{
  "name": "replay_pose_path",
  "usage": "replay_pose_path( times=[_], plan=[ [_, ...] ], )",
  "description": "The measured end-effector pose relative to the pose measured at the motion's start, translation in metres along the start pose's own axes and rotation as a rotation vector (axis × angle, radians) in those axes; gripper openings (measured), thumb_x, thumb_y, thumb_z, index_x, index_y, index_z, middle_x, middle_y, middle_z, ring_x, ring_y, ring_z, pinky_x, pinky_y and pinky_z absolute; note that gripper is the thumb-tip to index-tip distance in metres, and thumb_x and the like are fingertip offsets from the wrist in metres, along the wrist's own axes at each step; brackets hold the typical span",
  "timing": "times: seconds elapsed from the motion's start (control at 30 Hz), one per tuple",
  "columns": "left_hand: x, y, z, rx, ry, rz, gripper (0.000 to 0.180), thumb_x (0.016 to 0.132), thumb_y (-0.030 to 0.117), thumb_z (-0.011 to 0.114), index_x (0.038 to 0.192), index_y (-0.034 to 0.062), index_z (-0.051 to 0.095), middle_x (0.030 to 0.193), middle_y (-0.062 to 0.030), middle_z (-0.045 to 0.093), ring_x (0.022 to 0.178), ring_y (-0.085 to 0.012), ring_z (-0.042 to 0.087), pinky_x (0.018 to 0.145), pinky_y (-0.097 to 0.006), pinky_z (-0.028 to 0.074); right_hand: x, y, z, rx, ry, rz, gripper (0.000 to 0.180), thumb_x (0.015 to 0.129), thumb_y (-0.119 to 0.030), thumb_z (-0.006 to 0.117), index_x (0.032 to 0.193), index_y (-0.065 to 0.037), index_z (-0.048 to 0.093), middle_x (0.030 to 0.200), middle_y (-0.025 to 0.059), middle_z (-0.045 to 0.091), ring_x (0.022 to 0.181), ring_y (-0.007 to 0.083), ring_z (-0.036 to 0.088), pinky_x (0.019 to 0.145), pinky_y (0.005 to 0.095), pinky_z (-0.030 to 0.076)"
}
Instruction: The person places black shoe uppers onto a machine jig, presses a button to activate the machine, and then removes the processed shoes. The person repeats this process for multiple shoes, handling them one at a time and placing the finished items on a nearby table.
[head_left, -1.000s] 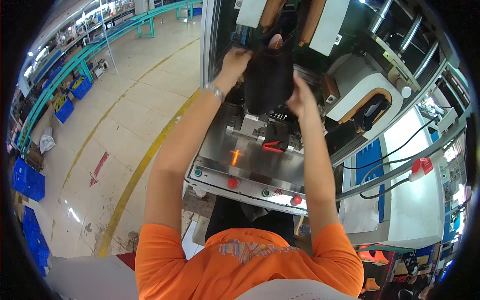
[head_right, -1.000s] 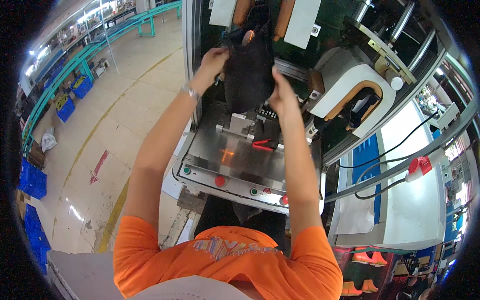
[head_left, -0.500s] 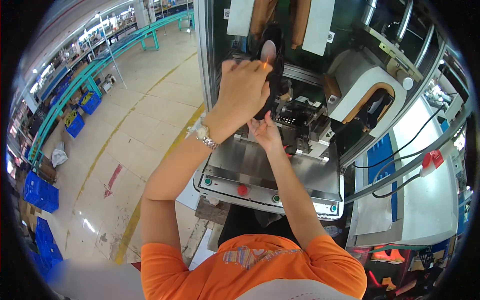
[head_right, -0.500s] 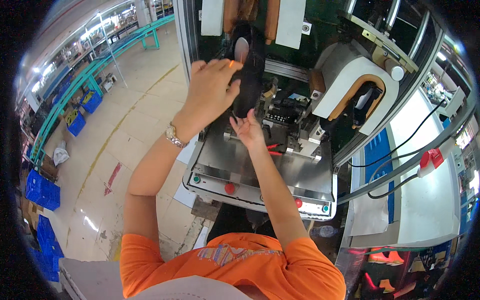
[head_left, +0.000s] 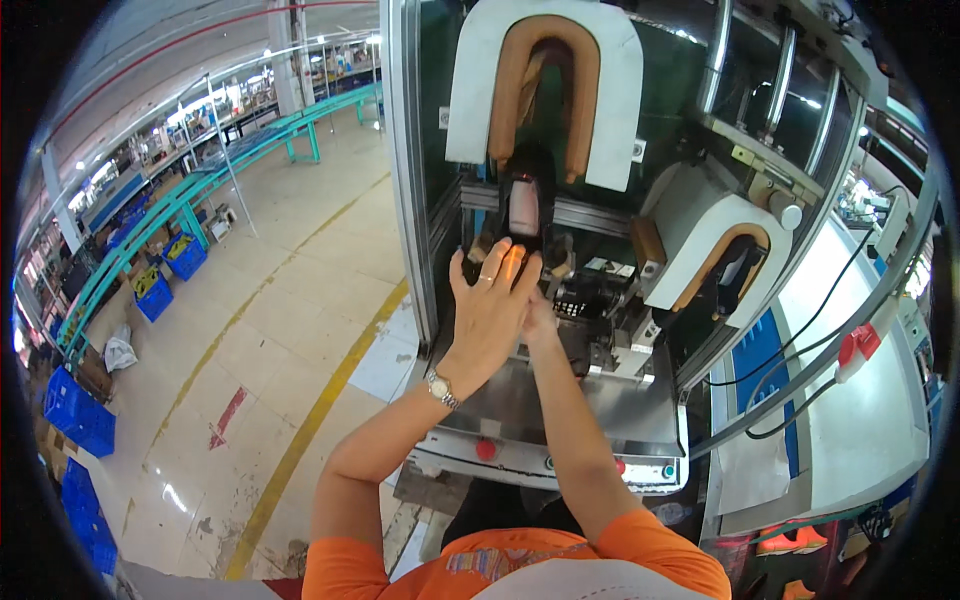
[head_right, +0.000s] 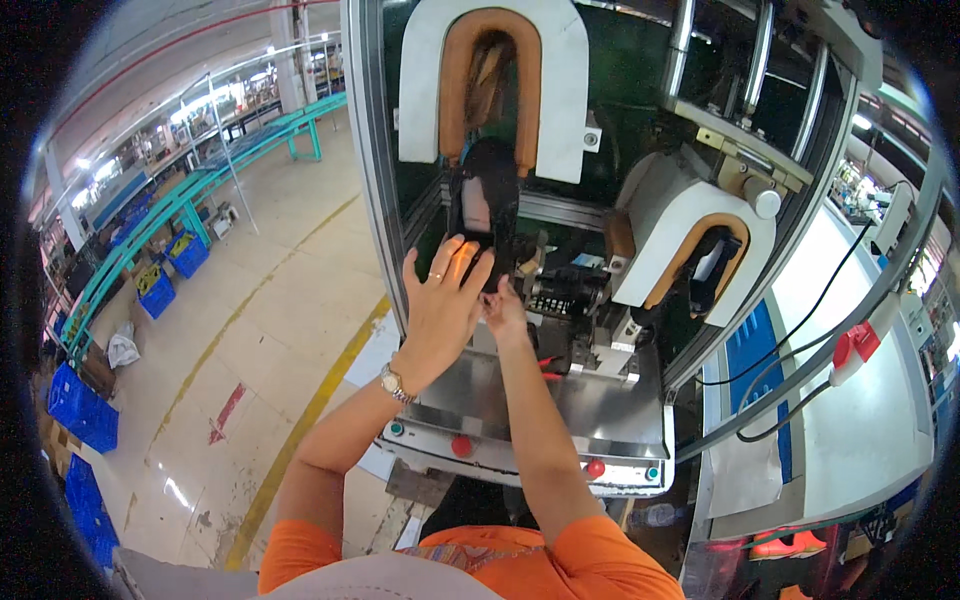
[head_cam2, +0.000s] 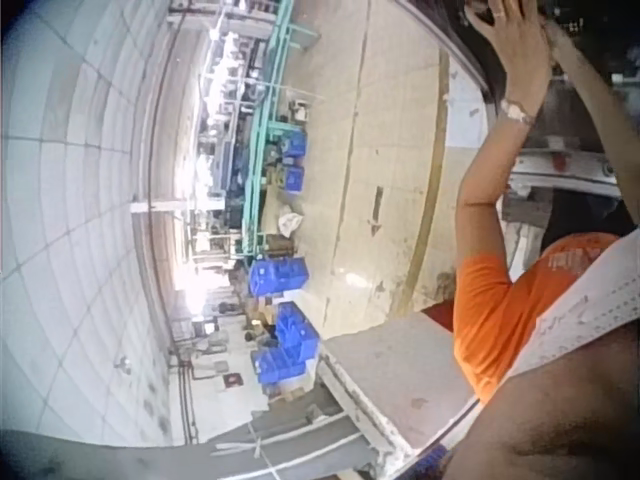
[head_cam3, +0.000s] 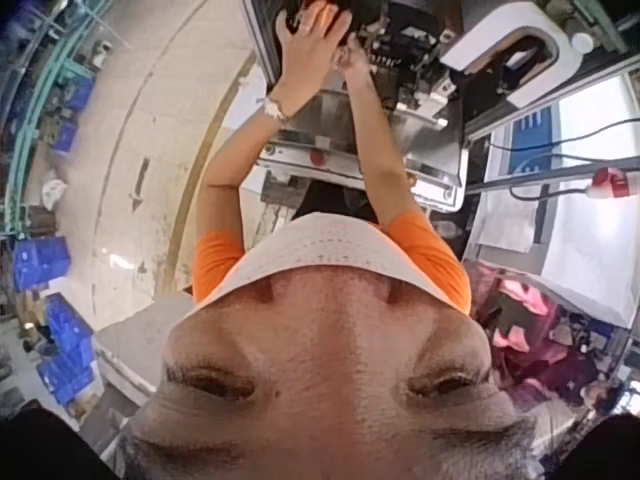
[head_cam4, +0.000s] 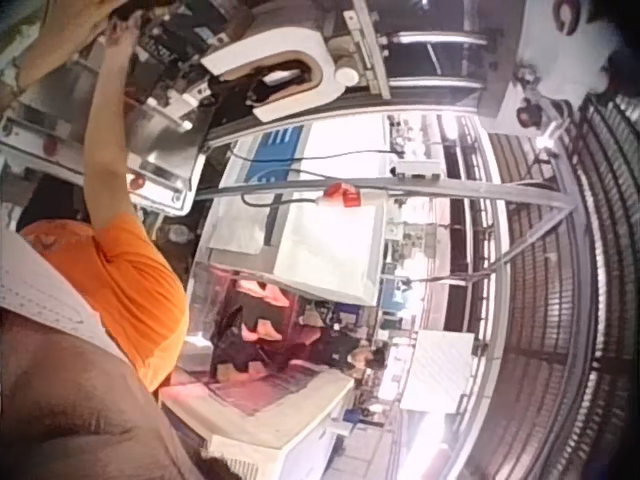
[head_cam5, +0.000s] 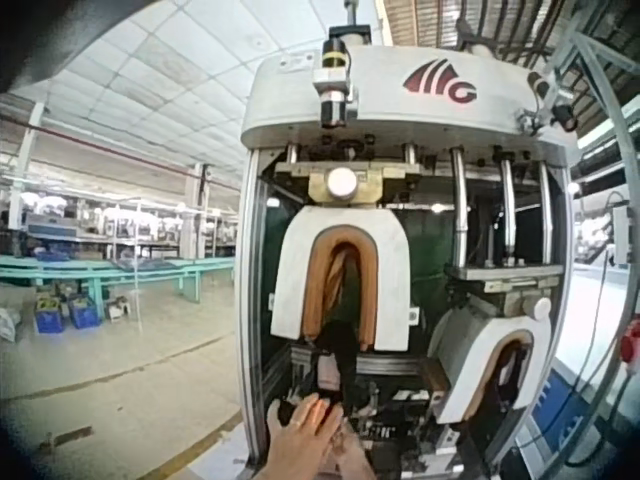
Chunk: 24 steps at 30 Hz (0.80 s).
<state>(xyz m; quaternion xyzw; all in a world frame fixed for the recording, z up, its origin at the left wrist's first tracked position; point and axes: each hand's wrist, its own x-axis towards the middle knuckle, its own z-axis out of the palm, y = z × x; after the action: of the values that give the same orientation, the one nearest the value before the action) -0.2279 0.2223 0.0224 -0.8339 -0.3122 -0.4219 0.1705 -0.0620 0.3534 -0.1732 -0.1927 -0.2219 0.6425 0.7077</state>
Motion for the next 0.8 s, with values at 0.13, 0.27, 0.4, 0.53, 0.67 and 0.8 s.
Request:
replay_pose_path(
  times=[0.13, 0.27, 0.4, 0.53, 0.67, 0.8],
  plan=[
    [0.0, -0.006, -0.002, 0.014, -0.002, -0.001, 0.048, 0.066, 0.006, 0.059, 0.113, 0.0103, 0.051, 0.116, -0.0088, 0.047, 0.12, -0.023, 0.033, 0.095, -0.057, 0.019, 0.002, 0.013, 0.004, 0.012, 0.008, -0.023, 0.028, 0.085, -0.042, 0.05, 0.102, -0.02, 0.051, 0.093, -0.0021, 0.055, 0.091, 0.0147, 0.049, 0.065, 0.0294, 0.037],
    [0.0, -0.013, 0.001, -0.004, -0.014, 0.009, 0.046, 0.065, 0.005, 0.058, 0.11, 0.0114, 0.052, 0.116, -0.0076, 0.046, 0.121, -0.0227, 0.032, 0.094, -0.059, 0.019, -0.007, 0.016, 0.017, -0.086, 0.136, -0.064, 0.027, 0.086, -0.042, 0.048, 0.102, -0.021, 0.05, 0.087, -0.0042, 0.057, 0.084, 0.0126, 0.051, 0.06, 0.0287, 0.035],
    [0.001, -0.011, 0.002, -0.009, -0.022, -0.015, 0.047, 0.065, 0.004, 0.058, 0.111, 0.0116, 0.052, 0.117, -0.0075, 0.044, 0.121, -0.0238, 0.031, 0.092, -0.059, 0.023, -0.013, 0.007, 0.02, -0.142, 0.161, -0.041, 0.024, 0.087, -0.041, 0.047, 0.101, -0.021, 0.05, 0.085, -0.0049, 0.055, 0.082, 0.0111, 0.049, 0.062, 0.0284, 0.034],
    [0.0, -0.012, 0.002, 0.021, -0.037, -0.026, 0.048, 0.065, 0.005, 0.059, 0.111, 0.0122, 0.051, 0.118, -0.0085, 0.042, 0.121, -0.0256, 0.031, 0.09, -0.059, 0.025, -0.021, 0.006, 0.032, -0.123, 0.175, -0.013, 0.024, 0.087, -0.04, 0.049, 0.1, -0.02, 0.05, 0.086, -0.0052, 0.055, 0.081, 0.0104, 0.048, 0.064, 0.0279, 0.034],
    [0.001, -0.007, 0.009, -0.023, -0.015, -0.028, 0.049, 0.065, 0.004, 0.059, 0.112, 0.0131, 0.051, 0.118, -0.0089, 0.041, 0.12, -0.0264, 0.031, 0.089, -0.059, 0.027, -0.014, 0.005, 0.014, -0.137, 0.134, -0.054, 0.023, 0.086, -0.039, 0.05, 0.099, -0.02, 0.05, 0.086, -0.0056, 0.055, 0.08, 0.0096, 0.047, 0.066, 0.027, 0.032],
    [-0.003, -0.005, 0.014, -0.015, 0.006, -0.035, 0.05, 0.064, 0.003, 0.059, 0.113, 0.0133, 0.051, 0.117, -0.0088, 0.041, 0.119, -0.0268, 0.031, 0.087, -0.059, 0.028, -0.014, 0.008, 0.007, -0.149, 0.061, -0.073, 0.023, 0.087, -0.039, 0.049, 0.099, -0.02, 0.05, 0.088, -0.0053, 0.055, 0.081, 0.0091, 0.047, 0.065, 0.0267, 0.03]
  ],
)
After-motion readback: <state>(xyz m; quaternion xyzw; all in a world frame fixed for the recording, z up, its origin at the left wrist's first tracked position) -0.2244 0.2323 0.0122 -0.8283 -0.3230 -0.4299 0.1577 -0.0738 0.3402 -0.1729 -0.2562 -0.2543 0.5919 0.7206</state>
